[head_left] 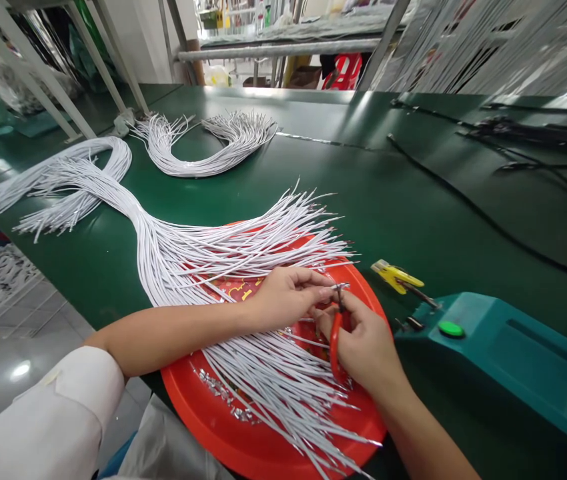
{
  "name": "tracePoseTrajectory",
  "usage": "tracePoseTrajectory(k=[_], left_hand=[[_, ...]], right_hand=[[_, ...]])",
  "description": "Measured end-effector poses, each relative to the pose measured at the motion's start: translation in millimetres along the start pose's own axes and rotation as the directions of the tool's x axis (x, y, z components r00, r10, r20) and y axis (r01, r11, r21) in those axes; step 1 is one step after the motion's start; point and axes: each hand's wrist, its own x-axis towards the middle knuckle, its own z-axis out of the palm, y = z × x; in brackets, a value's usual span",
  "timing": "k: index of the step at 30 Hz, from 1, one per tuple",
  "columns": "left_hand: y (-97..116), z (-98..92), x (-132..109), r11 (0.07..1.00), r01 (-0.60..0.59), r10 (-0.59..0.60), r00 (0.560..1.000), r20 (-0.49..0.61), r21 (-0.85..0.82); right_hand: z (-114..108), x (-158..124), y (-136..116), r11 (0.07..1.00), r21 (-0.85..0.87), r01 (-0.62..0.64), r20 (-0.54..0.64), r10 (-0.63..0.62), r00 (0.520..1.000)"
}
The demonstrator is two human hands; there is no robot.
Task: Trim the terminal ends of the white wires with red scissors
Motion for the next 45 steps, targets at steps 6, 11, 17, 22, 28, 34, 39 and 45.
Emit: tracePoseTrajectory(k=[6,11,17,22,28,34,39,45], left_hand=[[-7.3,-1.2,3.6,1.0,-0.025,0.025,0.999,0.021,0.0],[-8.6,-0.2,5.4,1.0,-0.023,0.023,1.0,0.018,0.016],[-5.0,-0.4,1.8,0.998,-0.04,0.039,0.999,0.021,0.039],[1.5,0.1,-0.7,0.996,-0.014,0.015,1.0,-0.012,0.084],[-1.4,-2.3,1.9,0.973,-0.075,0.08,0.997,-0.015,0.218],[-10.2,-8.3,5.3,0.886,-0.216,0.207,0.976,0.065,0.409],[-21.1,-15.0,11.1,0.791,-0.341,0.307,0.939,0.153,0.508],[-24.8,-11.6,7.1,0.777,-0.313,0.317,0.944,0.09,0.546]], right_hand=[[-1.2,-0.2,1.7,0.999,-0.049,-0.012,-0.009,0.011,1.0],[-2.2,-0.8,1.0,0.994,-0.109,-0.015,-0.024,0.013,1.0],[-2.2,1.5,3.7,0.993,-0.115,-0.023,-0.005,0.022,1.0],[-2.1,1.7,3.1,0.997,-0.071,-0.015,0.018,0.017,1.0],[0.9,-2.2,-5.7,0.982,0.166,0.091,-0.307,-0.036,0.951],[3.3,-4.7,-9.1,0.962,0.189,0.197,-0.496,-0.08,0.865],[4.3,-6.7,-5.1,0.977,0.024,0.211,-0.488,-0.172,0.856],[4.3,-3.7,-4.9,0.98,0.099,0.173,-0.464,-0.108,0.879]])
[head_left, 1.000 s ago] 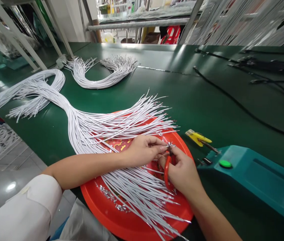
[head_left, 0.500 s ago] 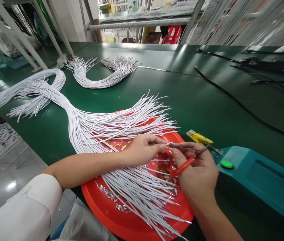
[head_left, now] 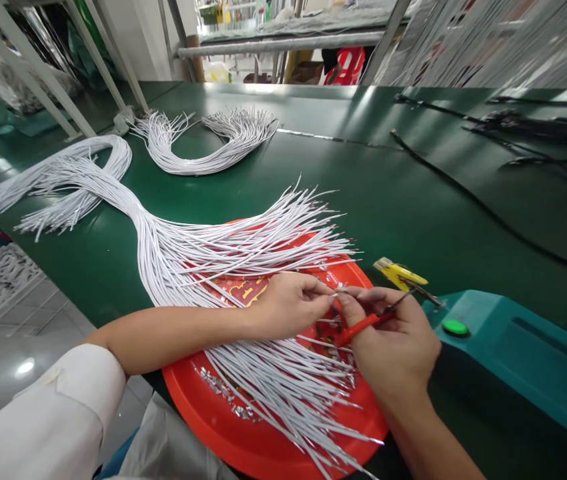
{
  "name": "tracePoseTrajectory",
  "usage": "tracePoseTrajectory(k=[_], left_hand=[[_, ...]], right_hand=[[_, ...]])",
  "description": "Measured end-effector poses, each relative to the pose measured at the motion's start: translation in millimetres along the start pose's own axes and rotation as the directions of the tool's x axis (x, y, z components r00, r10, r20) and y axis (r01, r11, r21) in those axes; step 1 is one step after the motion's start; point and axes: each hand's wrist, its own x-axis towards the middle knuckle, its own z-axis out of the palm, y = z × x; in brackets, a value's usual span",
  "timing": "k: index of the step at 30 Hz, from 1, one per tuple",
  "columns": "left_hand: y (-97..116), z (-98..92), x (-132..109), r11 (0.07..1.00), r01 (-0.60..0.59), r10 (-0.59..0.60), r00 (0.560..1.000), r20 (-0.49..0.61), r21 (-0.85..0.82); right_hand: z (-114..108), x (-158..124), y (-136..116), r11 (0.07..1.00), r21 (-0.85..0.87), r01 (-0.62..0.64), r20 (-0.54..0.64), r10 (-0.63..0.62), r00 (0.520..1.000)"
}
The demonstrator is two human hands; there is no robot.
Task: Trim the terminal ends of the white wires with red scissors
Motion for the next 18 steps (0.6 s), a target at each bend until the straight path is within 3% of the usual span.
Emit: tracePoseTrajectory(k=[10,18], left_hand=[[12.9,1.7,-1.1,0.962,0.178,-0.173,0.984,0.046,-0.206],[13.1,-0.5,1.0,0.964,0.178,-0.161,0.982,0.099,-0.196]], right_hand=[[0.3,2.5,-5.7,0.993,0.099,-0.065,0.033,0.062,0.998],[0.0,2.5,-4.8,0.988,0.136,-0.075,0.042,0.07,0.997]])
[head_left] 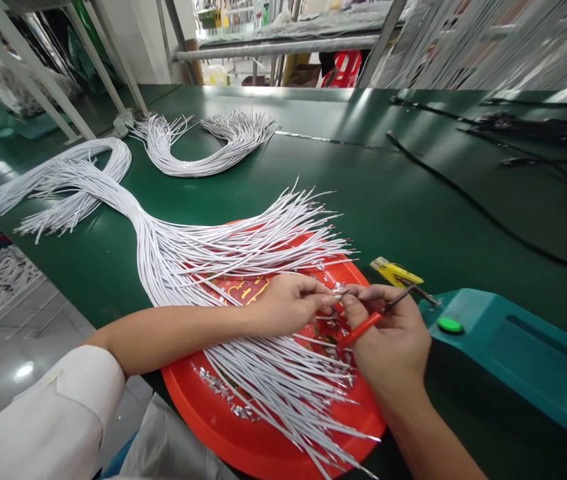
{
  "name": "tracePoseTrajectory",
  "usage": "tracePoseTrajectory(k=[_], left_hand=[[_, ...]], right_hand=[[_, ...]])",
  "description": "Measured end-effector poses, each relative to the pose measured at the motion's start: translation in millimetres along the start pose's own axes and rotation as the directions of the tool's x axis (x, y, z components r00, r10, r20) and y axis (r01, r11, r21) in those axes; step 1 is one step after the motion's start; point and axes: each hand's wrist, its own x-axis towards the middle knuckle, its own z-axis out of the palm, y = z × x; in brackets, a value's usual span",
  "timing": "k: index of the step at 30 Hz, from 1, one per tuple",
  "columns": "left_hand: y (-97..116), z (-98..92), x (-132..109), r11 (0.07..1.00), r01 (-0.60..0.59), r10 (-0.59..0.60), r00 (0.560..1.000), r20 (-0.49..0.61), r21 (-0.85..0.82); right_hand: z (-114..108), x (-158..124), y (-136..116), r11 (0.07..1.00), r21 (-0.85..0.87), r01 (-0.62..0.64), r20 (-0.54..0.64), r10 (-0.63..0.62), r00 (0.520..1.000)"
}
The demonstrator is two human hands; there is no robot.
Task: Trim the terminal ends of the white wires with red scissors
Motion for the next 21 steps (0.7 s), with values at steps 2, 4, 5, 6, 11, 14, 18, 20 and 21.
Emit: tracePoseTrajectory(k=[2,4,5,6,11,14,18,20,21], left_hand=[[-0.4,-2.5,1.4,1.0,-0.021,0.02,0.999,0.032,0.02],[0.6,-5.9,2.6,0.999,-0.025,0.023,0.996,0.081,0.032],[1.5,-7.7,3.0,0.999,-0.015,0.01,0.992,0.126,0.038],[2.4,-9.4,3.1,0.999,0.004,-0.012,0.984,0.179,0.045],[4.3,-12.5,2.8,0.998,0.011,-0.027,0.966,0.256,0.063],[2.4,-10.6,3.7,0.995,-0.088,0.08,0.986,0.147,0.051],[-3.9,-9.3,6.2,0.974,-0.189,0.187,0.982,0.022,0.125],[-8.1,-9.9,7.2,0.954,-0.24,0.248,0.968,-0.025,0.179],[-10.0,-10.3,7.6,0.944,-0.262,0.275,0.961,-0.04,0.203]], right_hand=[[-1.0,0.6,0.8,1.0,0.016,-0.002,-0.001,0.002,1.0],[-2.3,1.6,1.5,1.0,0.025,-0.01,0.008,0.01,1.0],[-2.9,2.2,1.8,0.999,0.027,-0.018,0.021,0.017,1.0],[-3.4,2.9,2.0,0.999,0.029,-0.024,0.039,0.022,0.999],[-4.3,5.9,3.5,0.995,0.073,-0.066,0.098,0.059,0.993],[-4.2,5.9,4.3,0.984,0.088,-0.156,0.048,0.152,0.987],[-3.6,4.7,3.3,0.974,0.076,-0.211,-0.016,0.213,0.977],[-3.2,4.0,2.4,0.974,0.078,-0.213,-0.033,0.216,0.976],[-3.1,3.6,2.1,0.974,0.089,-0.21,-0.039,0.214,0.976]])
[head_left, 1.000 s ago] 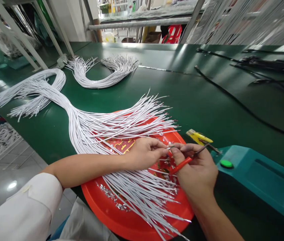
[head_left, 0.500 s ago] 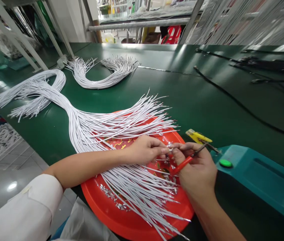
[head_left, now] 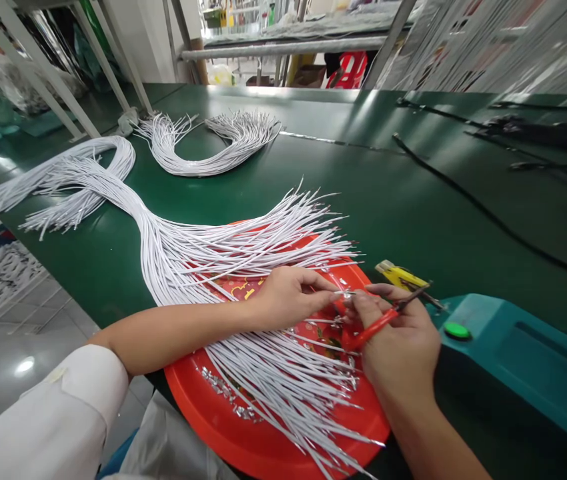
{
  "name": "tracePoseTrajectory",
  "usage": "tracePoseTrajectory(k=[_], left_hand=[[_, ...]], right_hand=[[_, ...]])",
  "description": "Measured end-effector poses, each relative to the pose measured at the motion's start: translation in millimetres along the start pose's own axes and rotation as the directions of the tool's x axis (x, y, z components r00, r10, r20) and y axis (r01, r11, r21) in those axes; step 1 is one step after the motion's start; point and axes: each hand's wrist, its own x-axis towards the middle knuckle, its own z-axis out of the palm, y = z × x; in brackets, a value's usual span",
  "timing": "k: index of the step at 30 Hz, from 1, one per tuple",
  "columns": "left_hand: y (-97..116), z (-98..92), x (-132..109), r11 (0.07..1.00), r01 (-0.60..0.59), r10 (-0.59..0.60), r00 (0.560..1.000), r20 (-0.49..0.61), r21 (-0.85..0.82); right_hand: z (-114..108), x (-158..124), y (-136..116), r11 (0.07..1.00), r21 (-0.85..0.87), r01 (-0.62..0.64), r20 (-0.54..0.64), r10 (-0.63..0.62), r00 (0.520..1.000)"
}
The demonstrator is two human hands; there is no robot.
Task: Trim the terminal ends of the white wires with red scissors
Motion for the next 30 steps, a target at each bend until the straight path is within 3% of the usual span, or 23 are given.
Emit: tracePoseTrajectory(k=[7,12,15,20,23,27,30], left_hand=[[-3.5,2.0,-1.0,0.996,-0.025,0.026,1.0,-0.014,0.091],[3.6,5.5,-2.0,0.998,0.052,-0.05,0.998,0.041,-0.046],[4.8,6.0,-1.0,0.996,0.062,-0.059,0.997,0.043,-0.068],[-0.5,5.7,1.6,0.994,0.083,-0.079,0.996,0.048,-0.07],[-1.5,5.5,1.7,0.993,0.089,-0.085,0.994,0.064,-0.074],[2.5,4.8,1.3,0.995,0.083,-0.078,0.993,0.088,-0.05],[7.4,2.7,2.2,0.992,0.112,-0.11,0.994,0.023,-0.059]], right_hand=[[-0.2,-1.2,0.1,0.994,0.004,0.11,-0.032,-0.11,0.993],[-1.7,3.2,1.1,0.997,0.068,-0.034,0.029,0.032,0.999],[-1.6,3.1,1.6,0.996,0.088,-0.033,0.06,0.028,0.998],[0.7,-2.9,1.5,0.987,-0.035,0.156,-0.055,-0.158,0.986],[0.8,-3.4,2.2,0.966,-0.089,0.242,-0.054,-0.247,0.968],[0.3,-0.4,3.1,0.958,-0.182,0.224,-0.009,-0.229,0.973],[-0.2,-1.2,2.4,0.923,-0.301,0.241,-0.006,-0.255,0.967]])
